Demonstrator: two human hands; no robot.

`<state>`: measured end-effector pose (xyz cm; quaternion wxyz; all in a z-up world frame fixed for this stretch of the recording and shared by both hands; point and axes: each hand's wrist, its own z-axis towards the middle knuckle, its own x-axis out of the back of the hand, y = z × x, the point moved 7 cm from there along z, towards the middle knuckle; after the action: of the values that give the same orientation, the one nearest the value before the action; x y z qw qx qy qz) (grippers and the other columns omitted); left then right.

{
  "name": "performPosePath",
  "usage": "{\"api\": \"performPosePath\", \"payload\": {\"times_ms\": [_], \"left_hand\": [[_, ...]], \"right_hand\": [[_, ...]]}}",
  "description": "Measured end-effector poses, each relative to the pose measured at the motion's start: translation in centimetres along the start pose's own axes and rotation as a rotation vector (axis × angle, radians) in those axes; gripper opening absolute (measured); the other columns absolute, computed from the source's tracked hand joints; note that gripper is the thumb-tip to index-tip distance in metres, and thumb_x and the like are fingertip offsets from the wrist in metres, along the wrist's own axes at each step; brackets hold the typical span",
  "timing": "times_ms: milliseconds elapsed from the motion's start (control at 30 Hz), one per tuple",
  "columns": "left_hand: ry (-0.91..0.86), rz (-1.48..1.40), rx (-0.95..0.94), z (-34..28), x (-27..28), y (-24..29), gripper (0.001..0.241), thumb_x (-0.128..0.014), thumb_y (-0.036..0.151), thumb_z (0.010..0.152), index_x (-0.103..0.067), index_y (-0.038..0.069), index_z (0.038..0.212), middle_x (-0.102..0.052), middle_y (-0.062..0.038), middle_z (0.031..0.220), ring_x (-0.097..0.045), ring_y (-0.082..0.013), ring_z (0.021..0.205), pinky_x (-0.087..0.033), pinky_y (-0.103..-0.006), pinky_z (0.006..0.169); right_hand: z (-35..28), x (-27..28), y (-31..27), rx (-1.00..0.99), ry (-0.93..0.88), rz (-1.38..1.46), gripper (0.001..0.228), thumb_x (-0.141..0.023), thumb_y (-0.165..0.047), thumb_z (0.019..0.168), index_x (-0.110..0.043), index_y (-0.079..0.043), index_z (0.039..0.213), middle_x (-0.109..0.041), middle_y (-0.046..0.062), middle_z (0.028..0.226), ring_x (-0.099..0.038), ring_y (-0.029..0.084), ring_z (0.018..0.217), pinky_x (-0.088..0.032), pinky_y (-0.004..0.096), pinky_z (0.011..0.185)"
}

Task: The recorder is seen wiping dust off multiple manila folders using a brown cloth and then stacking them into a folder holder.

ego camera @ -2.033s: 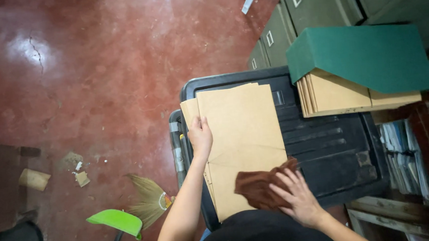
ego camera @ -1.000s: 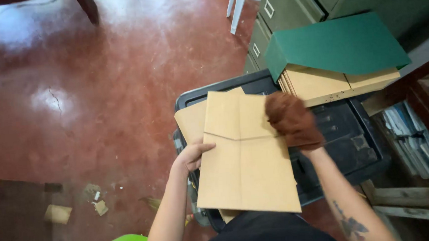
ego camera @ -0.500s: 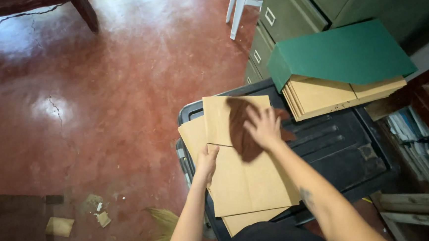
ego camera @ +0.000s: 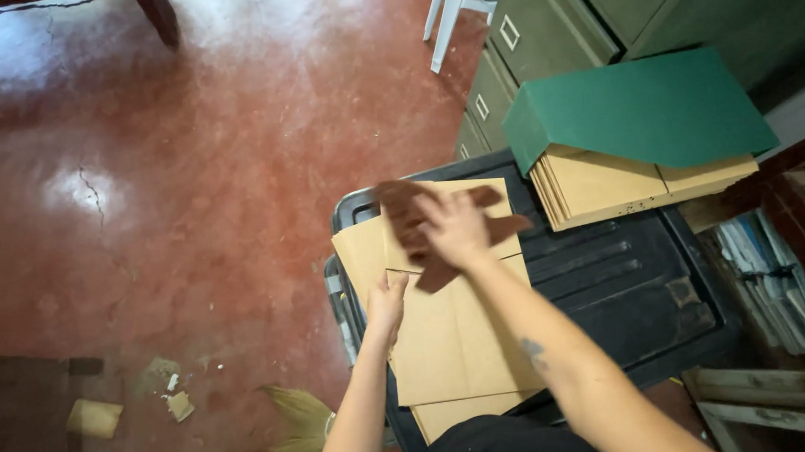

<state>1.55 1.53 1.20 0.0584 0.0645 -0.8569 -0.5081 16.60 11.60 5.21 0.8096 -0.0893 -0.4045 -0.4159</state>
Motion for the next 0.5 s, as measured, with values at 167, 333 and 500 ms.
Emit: {"api": "performPosePath", "payload": {"times_ms": [167, 333, 500], "left_hand": [[-0.001, -0.065, -0.070, 0.7, -0.2, -1.0, 0.067, -0.068, 0.027, 0.099, -0.044, -0.006, 0.152, -0.048, -0.028, 0.153, -0.039, -0.0384, 0.146, -0.032, -0.0530, 0.120], [0.013, -0.023, -0.091, 1.3, -0.7, -2.0, 0.066, -0.069, 0.030, 0.099, -0.047, -0.007, 0.149, -0.053, -0.028, 0.148, -0.044, -0.0387, 0.143, -0.033, -0.0530, 0.119], [-0.048, -0.130, -0.070, 0.8, -0.2, -1.6, 0.050, -0.057, 0.024, 0.096, -0.057, 0.007, 0.143, -0.067, -0.010, 0.140, -0.064, -0.0236, 0.128, -0.050, -0.0352, 0.105]], "right_hand": [[-11.3, -1.3, 7.9, -0.704, -0.685, 0.071, 0.057, -0.042, -0.063, 0.104, -0.038, -0.044, 0.157, -0.036, 0.001, 0.163, -0.031, 0.039, 0.151, -0.045, 0.062, 0.108], [-13.2, 10.2, -4.1, -0.373, -0.360, 0.130, 0.046, -0.057, -0.032, 0.090, -0.064, -0.022, 0.134, -0.058, 0.013, 0.139, -0.050, 0.043, 0.130, -0.052, 0.060, 0.089], [-16.6, 17.2, -12.8, 0.007, -0.432, 0.423, 0.066, -0.070, -0.032, 0.092, -0.051, -0.026, 0.154, -0.034, 0.015, 0.165, -0.031, 0.051, 0.147, -0.042, 0.066, 0.100]]}}
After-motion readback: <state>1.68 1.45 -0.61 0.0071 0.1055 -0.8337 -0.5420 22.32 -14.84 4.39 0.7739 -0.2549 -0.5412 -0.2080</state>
